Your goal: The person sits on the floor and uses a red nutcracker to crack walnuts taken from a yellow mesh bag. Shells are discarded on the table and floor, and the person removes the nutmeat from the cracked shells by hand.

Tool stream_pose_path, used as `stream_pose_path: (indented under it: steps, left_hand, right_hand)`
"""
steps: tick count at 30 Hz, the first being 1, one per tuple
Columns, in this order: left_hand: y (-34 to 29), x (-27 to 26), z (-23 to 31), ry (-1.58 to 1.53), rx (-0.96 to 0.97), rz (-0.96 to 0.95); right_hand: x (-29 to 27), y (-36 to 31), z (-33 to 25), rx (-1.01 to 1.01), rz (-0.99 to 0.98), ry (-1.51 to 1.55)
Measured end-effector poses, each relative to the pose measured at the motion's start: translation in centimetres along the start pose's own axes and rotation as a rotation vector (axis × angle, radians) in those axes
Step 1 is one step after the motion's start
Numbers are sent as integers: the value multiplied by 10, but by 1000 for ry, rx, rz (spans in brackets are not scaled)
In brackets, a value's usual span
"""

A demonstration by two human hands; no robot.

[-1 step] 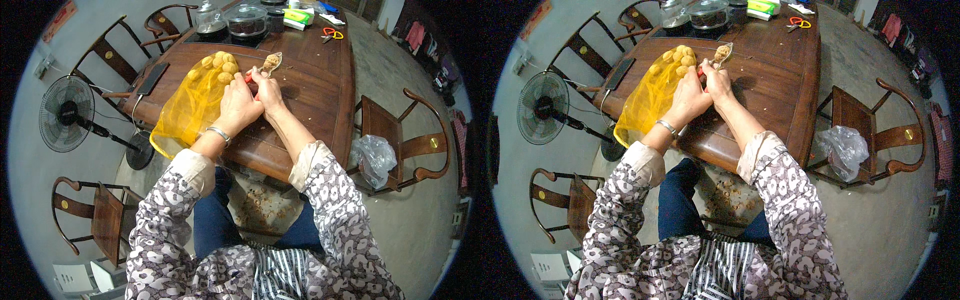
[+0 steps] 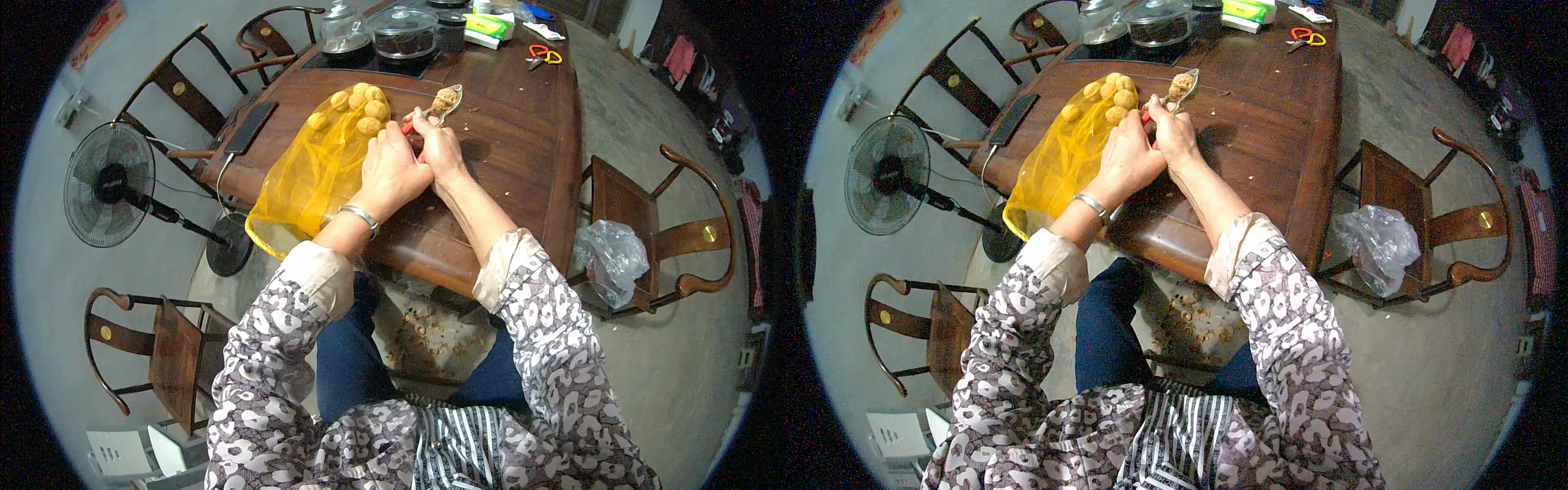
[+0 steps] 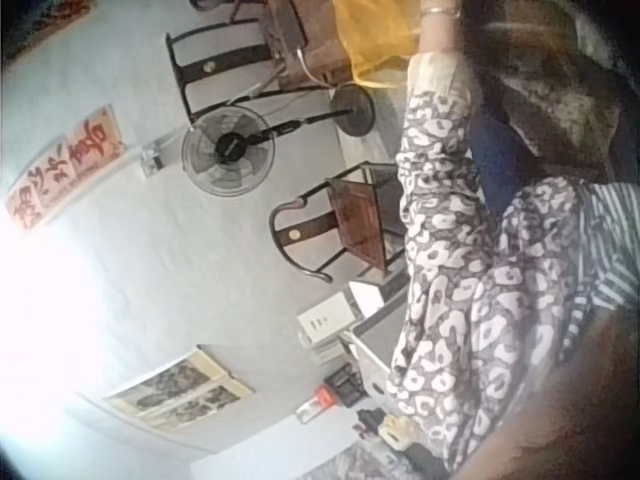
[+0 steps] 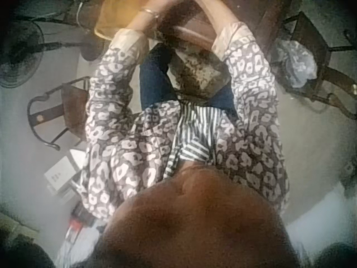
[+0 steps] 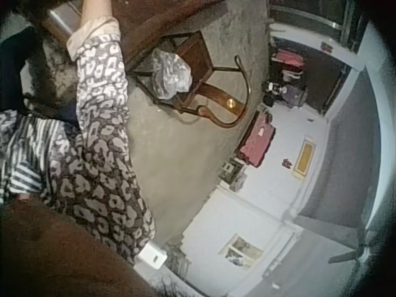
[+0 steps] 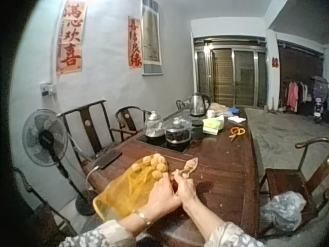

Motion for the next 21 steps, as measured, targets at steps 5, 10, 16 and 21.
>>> stream_pose_path:
  steps: [5,10,16,21]
  left_hand:
    - [1,1,4,-12,82,34]
    - [-2,1,-1,-10,13,-58]
    - [0,10,-9,142,-79,-217]
    - [1,12,-6,139,-95,-239]
  right_hand:
    - [6,-4,-4,-40,-35,52]
    - [10,-9,3,68,-75,99]
    - [3,-7,11,132,-29,-23]
    - [-2,-1,16,185,-15,-88]
Point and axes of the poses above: each hand's wrist, its own y-axis towards the middle knuckle, its own x-axis out of the palm, z = x × y, the point moved 9 cm from there along y, towards the middle knuckle, and after that the axes turned 2 degrees about -x, right-handed, at the moved point
